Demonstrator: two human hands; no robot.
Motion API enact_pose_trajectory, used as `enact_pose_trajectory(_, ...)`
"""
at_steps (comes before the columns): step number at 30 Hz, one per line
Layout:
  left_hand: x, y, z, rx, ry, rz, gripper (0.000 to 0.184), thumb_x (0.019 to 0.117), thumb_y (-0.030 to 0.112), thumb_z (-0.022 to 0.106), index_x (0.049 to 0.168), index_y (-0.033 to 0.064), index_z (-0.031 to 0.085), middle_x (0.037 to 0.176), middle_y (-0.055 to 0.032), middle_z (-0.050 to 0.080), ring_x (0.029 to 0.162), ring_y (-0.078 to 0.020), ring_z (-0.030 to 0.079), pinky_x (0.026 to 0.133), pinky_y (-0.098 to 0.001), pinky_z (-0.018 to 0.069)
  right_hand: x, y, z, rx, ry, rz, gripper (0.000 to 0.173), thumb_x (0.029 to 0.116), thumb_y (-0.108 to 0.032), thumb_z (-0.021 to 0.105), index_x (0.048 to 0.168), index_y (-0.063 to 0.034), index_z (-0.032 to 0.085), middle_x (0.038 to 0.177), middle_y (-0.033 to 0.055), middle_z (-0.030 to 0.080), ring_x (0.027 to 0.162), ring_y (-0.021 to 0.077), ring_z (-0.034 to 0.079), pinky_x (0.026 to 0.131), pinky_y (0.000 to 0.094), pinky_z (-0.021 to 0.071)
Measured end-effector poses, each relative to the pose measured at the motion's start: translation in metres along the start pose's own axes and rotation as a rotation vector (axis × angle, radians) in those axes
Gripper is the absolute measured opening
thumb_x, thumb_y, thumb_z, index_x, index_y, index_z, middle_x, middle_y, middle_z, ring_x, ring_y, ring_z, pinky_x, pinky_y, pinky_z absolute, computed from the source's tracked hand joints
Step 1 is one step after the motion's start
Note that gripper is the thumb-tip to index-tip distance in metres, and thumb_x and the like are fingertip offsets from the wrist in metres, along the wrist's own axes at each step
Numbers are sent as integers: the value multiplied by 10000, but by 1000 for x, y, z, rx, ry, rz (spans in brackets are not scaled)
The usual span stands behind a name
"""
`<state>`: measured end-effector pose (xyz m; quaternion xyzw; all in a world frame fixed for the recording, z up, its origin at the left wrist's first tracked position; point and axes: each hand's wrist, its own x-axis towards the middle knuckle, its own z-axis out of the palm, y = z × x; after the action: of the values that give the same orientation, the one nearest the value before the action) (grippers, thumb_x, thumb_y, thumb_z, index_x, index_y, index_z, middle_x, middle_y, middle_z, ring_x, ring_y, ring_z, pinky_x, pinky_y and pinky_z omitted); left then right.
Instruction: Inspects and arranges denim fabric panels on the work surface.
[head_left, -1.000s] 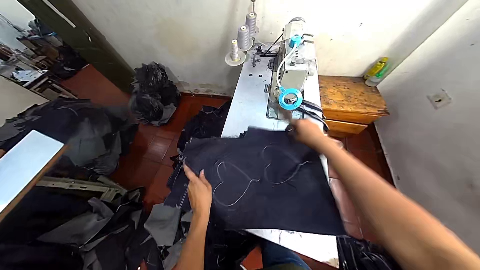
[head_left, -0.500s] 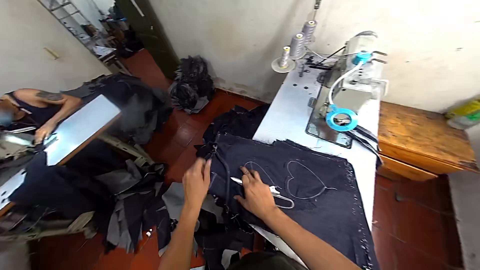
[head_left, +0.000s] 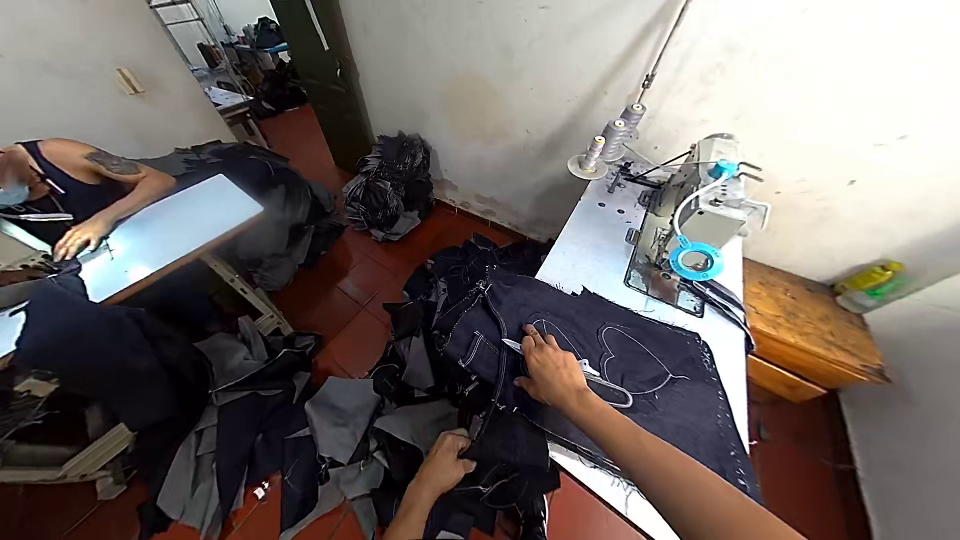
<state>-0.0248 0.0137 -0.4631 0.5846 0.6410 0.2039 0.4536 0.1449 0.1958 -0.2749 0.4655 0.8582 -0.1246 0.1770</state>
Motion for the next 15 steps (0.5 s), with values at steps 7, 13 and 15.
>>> enact_pose_trajectory(7,-55,37,-39,-219,129,137,529,861,276,727,1256,-35,561,1139,-215,651,1093,-308,638,992,-466,516,-68,-29,-7,-15,279,138,482,1086,-350,440,1280,65,591,1299,320,578,1272,483,548,948,575,510)
enact_pose_trajectory(13,-64,57,-60,-4,130,162,395,1066,261,448,1053,-31,713,1115,-186,686,1092,-276,646,1036,-440,478,-83,-53,30,-130,-2,65,306,1057,2,334,1259,95,544,1178,304,655,1188,458,626,949,572,505)
enact_pose_trajectory(15,-67,62,-66,47,108,144,391,1071,256,447,1064,-37,707,1117,-192,684,1083,-281,651,1031,-442,484,-75,-56,43,-133,78,-25,293,1052,6,339,1229,112,546,1144,311,656,1145,466,645,912,566,529)
